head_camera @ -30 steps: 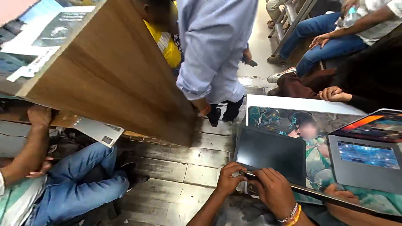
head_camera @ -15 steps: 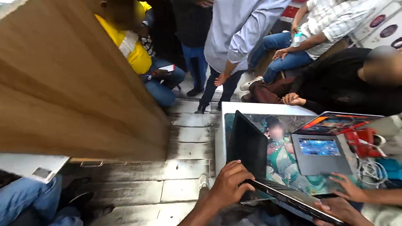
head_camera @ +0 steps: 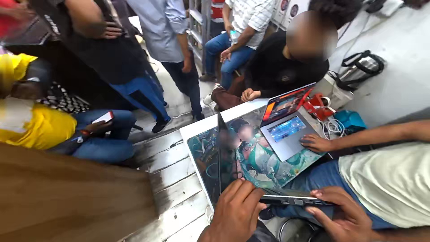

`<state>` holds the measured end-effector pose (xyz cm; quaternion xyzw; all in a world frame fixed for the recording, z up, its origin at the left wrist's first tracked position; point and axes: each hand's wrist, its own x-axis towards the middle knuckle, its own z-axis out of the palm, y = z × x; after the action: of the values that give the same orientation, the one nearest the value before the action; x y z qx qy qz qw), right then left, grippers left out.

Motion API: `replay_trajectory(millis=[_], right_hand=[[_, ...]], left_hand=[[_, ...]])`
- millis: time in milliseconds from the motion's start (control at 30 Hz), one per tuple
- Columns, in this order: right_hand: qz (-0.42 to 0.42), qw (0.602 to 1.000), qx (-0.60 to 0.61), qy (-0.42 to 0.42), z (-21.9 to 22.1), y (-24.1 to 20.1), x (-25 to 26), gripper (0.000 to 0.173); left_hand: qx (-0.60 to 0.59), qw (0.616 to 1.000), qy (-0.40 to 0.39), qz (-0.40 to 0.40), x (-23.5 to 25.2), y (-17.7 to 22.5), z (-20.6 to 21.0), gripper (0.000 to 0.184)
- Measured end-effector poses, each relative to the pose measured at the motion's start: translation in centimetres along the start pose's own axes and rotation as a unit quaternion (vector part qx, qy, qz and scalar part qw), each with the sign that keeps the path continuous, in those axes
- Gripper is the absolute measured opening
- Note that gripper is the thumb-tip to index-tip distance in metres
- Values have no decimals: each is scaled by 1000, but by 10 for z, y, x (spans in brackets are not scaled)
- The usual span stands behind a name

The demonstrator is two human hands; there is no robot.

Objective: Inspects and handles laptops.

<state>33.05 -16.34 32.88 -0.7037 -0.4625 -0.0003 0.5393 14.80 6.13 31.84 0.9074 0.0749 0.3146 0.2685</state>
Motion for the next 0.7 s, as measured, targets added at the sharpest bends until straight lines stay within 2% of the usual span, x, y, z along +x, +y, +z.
replay_trajectory(millis=[67,133,200,300,467,567,700], right_hand=[[-5,991,-137,-12,-9,-6,9,24],[-3,963,-263,-64,-15,-14,16,31],[-13,937,-329,-120,-4,-20,19,41],[-34,937,-326,-126,21,-13,13,41],[-36,952,-285,-107,13,4,9,43],[-40,954,-275,-111,9,9,11,44],[-42,953,-276,-116,9,10,12,41]], left_hand=[[25,1000,-7,3,9,4,7,31],[68,998,-15,1,16,9,12,35],[107,994,-19,-2,21,17,19,43],[110,994,-19,-8,17,16,26,44],[44,999,-3,-23,0,-7,18,34],[15,996,3,-86,3,-7,17,37],[-79,986,7,-147,6,-5,22,29]])
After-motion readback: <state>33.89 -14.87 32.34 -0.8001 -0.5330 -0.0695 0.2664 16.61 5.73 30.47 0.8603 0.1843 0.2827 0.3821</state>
